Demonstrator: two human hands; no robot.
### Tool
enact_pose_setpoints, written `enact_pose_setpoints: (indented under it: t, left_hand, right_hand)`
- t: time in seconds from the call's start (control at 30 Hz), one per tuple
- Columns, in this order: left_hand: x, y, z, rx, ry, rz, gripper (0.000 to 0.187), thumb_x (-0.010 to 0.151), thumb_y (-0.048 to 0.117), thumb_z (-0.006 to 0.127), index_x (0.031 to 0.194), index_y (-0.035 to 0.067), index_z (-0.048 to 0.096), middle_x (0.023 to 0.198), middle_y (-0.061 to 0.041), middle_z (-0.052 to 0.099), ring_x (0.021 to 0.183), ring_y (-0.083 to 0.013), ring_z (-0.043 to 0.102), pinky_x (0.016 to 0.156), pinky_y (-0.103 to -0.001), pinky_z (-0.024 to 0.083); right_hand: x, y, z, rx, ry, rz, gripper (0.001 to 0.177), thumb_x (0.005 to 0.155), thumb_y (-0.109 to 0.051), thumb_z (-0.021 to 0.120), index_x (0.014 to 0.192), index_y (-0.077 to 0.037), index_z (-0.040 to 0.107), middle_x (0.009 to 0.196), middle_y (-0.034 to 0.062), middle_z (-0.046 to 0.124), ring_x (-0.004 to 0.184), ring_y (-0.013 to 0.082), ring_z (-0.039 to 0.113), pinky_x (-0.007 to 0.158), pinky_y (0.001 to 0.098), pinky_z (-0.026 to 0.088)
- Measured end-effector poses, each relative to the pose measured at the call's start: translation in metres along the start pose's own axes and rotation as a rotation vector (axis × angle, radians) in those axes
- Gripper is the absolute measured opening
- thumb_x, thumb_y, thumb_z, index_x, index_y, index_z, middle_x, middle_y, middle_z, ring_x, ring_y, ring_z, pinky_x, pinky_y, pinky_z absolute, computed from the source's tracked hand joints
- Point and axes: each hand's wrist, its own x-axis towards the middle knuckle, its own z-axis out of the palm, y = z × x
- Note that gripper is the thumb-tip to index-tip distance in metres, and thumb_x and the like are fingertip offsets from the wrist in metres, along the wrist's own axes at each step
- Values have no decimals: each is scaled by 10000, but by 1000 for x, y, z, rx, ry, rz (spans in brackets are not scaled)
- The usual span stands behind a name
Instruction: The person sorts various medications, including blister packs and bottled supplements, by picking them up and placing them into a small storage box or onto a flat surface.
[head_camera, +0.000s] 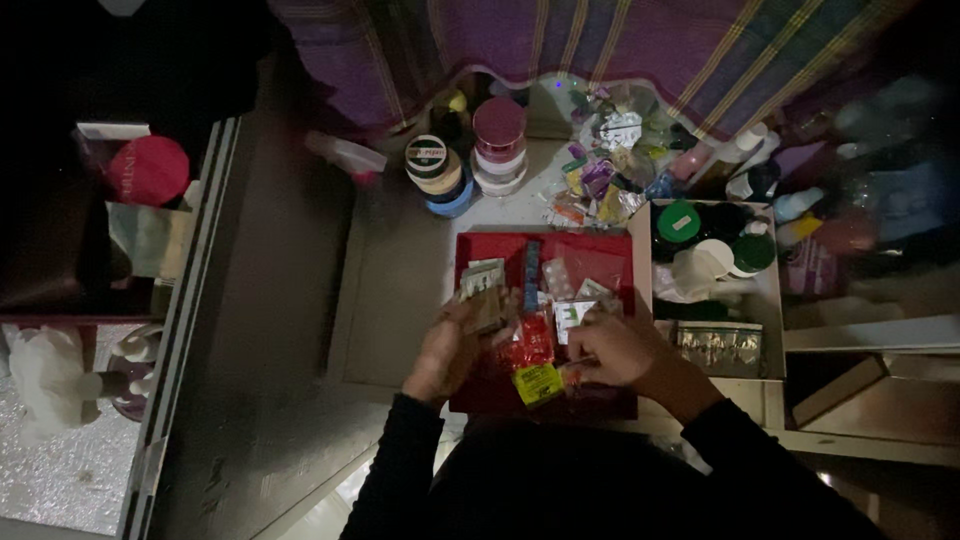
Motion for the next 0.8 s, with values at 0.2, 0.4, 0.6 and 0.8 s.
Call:
enact_pose_setpoints:
  t: [0.2,0.4,0.6,0.8]
  left_hand:
    - [4,-10,1,25,8,-3,506,1227,328,497,1664,90,589,1536,-165,766,1390,-312,763,1147,-538,660]
    - [-5,-1,11,46,14,-13,647,1235,519,512,1716,86,531,1541,-172,730,1426,-315,722,1193,-557,632]
    - [-5,-10,33,34,31,-113,841,1163,741,343,1778,182,467,1666,-109,689,1535,-295,657,1289,-556,547]
    - [-8,-21,56,-147,-67,-87,818,1160,717,333,1759,180,479,1678,-112,658,1532,-326,657,1234,-569,601]
  right_hand:
    - [3,30,14,222,-118,6,243,937,-335,945,991,-126,833,985,61,839,962,234,834,871,468,645]
    - [9,31,-10,546,131,96,171,1039,-231,872,1145,-103,831,1073,78,913,968,180,887,801,399,702]
    - [22,16,-25,880,310,172,296,1047,-233,862,1293,-69,854,1212,77,901,1048,177,849,777,406,711]
    - [31,4,-9,999,420,132,284,1074,-221,861,1274,-20,849,1167,98,903,992,178,848,815,341,702]
